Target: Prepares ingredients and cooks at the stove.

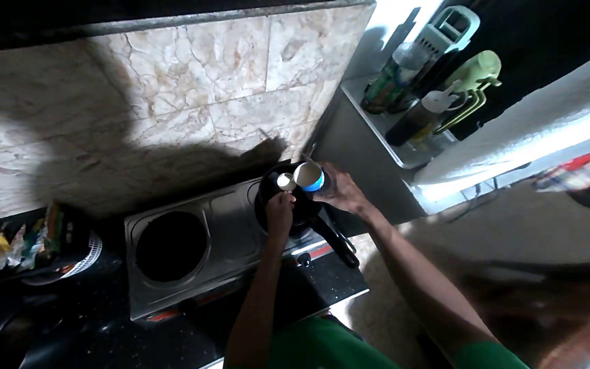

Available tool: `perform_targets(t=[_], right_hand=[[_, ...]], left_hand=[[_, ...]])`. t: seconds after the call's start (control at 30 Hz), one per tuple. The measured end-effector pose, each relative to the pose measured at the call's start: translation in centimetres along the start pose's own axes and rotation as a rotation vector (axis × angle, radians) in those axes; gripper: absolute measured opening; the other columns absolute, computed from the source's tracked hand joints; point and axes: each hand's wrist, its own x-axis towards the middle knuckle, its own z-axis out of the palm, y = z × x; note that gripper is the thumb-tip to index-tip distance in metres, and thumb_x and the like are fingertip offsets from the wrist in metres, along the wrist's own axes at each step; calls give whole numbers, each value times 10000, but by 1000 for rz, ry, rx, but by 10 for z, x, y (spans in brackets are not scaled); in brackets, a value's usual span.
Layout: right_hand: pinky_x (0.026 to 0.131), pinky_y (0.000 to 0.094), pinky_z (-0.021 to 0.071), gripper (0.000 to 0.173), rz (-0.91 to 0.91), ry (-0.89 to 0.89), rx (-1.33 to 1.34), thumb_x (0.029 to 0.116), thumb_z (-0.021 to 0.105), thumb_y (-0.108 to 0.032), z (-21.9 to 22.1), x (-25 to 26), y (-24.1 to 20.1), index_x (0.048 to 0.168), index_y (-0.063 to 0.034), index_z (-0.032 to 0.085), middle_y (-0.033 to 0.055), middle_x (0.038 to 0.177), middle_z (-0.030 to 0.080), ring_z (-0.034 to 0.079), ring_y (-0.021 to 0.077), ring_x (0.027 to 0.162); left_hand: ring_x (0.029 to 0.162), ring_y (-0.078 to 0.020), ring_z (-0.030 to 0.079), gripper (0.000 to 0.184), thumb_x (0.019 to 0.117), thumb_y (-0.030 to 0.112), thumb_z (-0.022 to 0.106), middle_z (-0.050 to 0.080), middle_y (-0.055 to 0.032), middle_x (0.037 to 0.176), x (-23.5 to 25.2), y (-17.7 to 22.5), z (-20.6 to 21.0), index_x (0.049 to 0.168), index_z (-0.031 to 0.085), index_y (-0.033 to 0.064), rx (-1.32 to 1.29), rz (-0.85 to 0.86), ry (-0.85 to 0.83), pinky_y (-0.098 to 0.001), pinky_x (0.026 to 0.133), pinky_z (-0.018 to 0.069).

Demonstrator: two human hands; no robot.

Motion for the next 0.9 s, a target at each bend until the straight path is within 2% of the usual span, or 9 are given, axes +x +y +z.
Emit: perform_targets(t=[0.1, 0.23, 0.33, 0.47, 0.57, 0.7, 0.8, 0.9], right_hand=[[982, 493, 561, 852, 16, 13, 75, 678, 961, -274, 3, -2, 3, 1417, -187, 546, 85, 1298, 655, 654, 223, 1162], [934, 488, 587, 854, 73, 37, 163, 690, 955, -303, 6, -8, 3, 1427, -202, 536, 78, 1221, 700, 692, 206, 1094], [957, 481, 580, 871, 81, 50, 219, 700, 952, -282, 7, -11, 5, 1450, -204, 515, 77, 1240, 695, 685, 201, 1118], [947, 447, 594, 813, 94, 83, 269, 700, 950, -280, 6, -18, 7, 1400, -170, 550, 61, 1210, 705, 690, 167, 1102], [975, 444, 582, 822, 107, 106, 295, 708, 949, -267, 2, -26, 7, 1414, -161, 541, 66, 1242, 695, 678, 166, 1138], [988, 398, 586, 825, 94, 138, 352, 716, 947, -259, -5, -37, 10, 1423, -162, 534, 44, 1260, 689, 669, 132, 1161], [997, 381, 582, 828, 90, 161, 367, 718, 944, -277, -11, -46, 9, 1429, -168, 535, 28, 1261, 689, 664, 114, 1164], [994, 371, 583, 818, 76, 183, 360, 715, 948, -292, -17, -58, 9, 1410, -149, 542, 31, 1241, 695, 671, 110, 1146]], left_hand=[[599, -114, 501, 359, 1106, 230, 439, 574, -35, 716, 0, 0, 0, 963, 683, 7, 0, -1, -9, -284, 588, 457], [620, -115, 518, 338, 1100, 221, 455, 594, -42, 744, -1, 1, -1, 981, 688, 8, 38, -1, -13, -288, 605, 470], [636, -112, 523, 328, 1099, 220, 462, 608, -49, 778, 0, 2, -2, 1007, 694, 8, 51, -19, -11, -278, 609, 466], [624, -103, 517, 342, 1104, 236, 450, 604, -46, 773, 1, 5, -6, 1025, 685, 0, 69, -48, -25, -269, 594, 463], [657, -123, 532, 360, 1106, 253, 437, 617, -63, 805, 4, 8, -14, 1069, 684, -6, 135, -49, -75, -306, 639, 488], [604, -91, 497, 356, 1102, 257, 438, 584, -15, 737, 17, 7, -23, 1003, 688, 24, 231, 13, -147, -269, 592, 458], [643, -109, 517, 347, 1095, 244, 443, 599, -41, 774, 25, 13, -32, 1017, 689, 11, 378, 69, -241, -298, 627, 474], [765, -197, 601, 336, 1086, 245, 465, 662, -116, 887, 34, 24, -34, 1071, 700, 6, 595, 111, -307, -404, 742, 526]])
